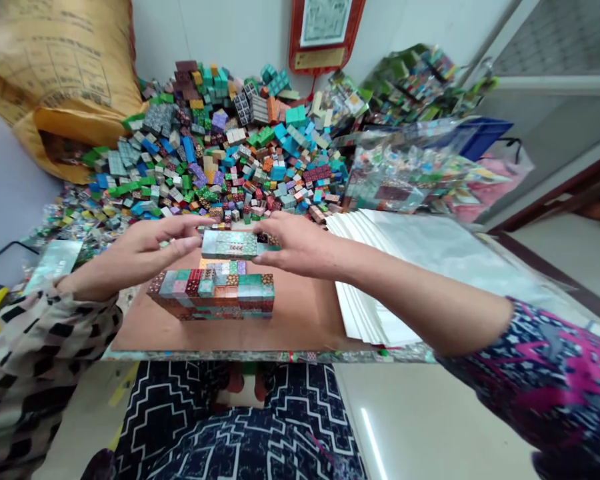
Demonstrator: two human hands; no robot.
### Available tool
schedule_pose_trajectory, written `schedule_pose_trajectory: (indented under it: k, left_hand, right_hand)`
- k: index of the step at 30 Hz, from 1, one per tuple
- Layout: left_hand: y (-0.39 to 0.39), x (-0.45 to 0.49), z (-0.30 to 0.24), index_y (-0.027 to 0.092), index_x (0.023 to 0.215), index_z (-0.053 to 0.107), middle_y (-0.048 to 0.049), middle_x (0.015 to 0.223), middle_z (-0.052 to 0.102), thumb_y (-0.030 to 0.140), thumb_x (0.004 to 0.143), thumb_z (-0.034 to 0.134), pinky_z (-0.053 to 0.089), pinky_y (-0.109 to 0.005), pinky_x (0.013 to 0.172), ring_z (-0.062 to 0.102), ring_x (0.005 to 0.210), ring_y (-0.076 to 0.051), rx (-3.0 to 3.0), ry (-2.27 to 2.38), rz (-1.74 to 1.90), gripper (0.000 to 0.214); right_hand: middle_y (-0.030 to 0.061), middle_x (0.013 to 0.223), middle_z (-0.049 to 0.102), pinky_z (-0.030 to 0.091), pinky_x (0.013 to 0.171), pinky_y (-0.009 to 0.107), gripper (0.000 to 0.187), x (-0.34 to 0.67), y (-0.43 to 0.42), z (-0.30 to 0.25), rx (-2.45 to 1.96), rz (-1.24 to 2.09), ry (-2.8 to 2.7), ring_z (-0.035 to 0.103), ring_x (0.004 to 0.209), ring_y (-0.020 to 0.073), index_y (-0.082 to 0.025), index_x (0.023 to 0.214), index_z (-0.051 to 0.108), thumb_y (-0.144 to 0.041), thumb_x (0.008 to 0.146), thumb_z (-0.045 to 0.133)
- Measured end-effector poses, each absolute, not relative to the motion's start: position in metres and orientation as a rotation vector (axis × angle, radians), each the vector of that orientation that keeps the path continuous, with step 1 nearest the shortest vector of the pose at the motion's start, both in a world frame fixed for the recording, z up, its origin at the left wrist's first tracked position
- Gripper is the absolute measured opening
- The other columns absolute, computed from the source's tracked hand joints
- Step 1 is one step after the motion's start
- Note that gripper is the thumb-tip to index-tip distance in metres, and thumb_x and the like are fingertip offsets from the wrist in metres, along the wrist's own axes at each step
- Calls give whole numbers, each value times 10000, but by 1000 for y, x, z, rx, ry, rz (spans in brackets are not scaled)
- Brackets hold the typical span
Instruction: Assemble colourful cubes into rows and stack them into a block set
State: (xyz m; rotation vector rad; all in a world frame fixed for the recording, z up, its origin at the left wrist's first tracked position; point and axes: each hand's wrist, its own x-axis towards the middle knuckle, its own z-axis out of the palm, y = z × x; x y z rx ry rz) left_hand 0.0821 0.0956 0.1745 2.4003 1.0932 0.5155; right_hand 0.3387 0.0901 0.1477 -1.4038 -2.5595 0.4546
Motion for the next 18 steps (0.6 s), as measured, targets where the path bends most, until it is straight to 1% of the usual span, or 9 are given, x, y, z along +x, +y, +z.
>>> schedule_pose_trajectory:
  k: [1,3,5,6,10,13,15,17,18]
  left_hand:
    - [90,86,176,226,1221,609,-46,1021,686,345,905,464,482,-296,817,616,960,-197,2450,1059,459,367]
    - [81,93,176,222,1252,580,-38,978,694,324,919,431,478,-279,789,624,882,-173,2534,994,360,380]
    - [75,99,170,209,1267,563,-34,917,693,306,928,408,473,-278,777,621,817,-160,2622,914,295,385]
    - [73,100,167,194,1261,566,-43,913,691,300,931,401,471,-289,788,621,821,-166,2670,875,283,383]
    - [70,96,156,127,1240,571,-137,1097,655,299,938,378,456,-376,860,596,1000,-240,2826,900,259,398]
    - [69,82,153,134,1280,544,-159,1181,612,385,905,470,441,-421,892,558,1079,-283,2871,1027,212,456]
    - [69,72,151,152,1311,522,-162,1223,594,468,845,563,426,-447,917,538,1116,-311,2870,1086,134,565]
    - [69,66,148,166,1335,502,-161,1237,594,509,808,600,428,-448,911,542,1118,-323,2835,1118,48,637]
    - [69,64,146,175,1340,500,-155,1223,606,508,811,595,437,-434,893,556,1098,-317,2809,1125,27,632]
  right_hand:
    - [122,1076,598,423,826,363,451,342,83,148,-1407,484,-2560,539,991,259,-160,1215,582,-385,826,615]
    - [127,1111,594,426,842,367,429,346,71,146,-1367,536,-2564,531,1026,262,-159,1202,579,-390,841,596]
    - [135,1150,587,427,858,367,386,348,62,141,-1325,546,-2573,523,1060,265,-151,1154,589,-381,844,597]
    - [138,1147,588,428,854,364,359,348,59,139,-1334,533,-2579,527,1053,265,-145,1118,600,-367,836,609]
    - [138,1042,603,428,783,346,293,342,51,134,-1496,522,-2612,552,948,252,-116,1036,625,-304,813,643]
    - [131,1008,600,411,752,332,286,337,49,134,-1518,524,-2630,550,918,245,-117,1039,630,-303,822,634]
    - [128,996,596,403,735,326,293,336,49,134,-1516,522,-2638,549,894,239,-121,1049,631,-311,824,629]
    - [126,987,591,399,722,321,309,335,50,132,-1522,526,-2639,547,872,232,-125,1063,629,-309,814,636]
    - [124,984,590,398,719,319,318,335,50,132,-1521,527,-2637,545,867,231,-128,1071,627,-307,809,640]
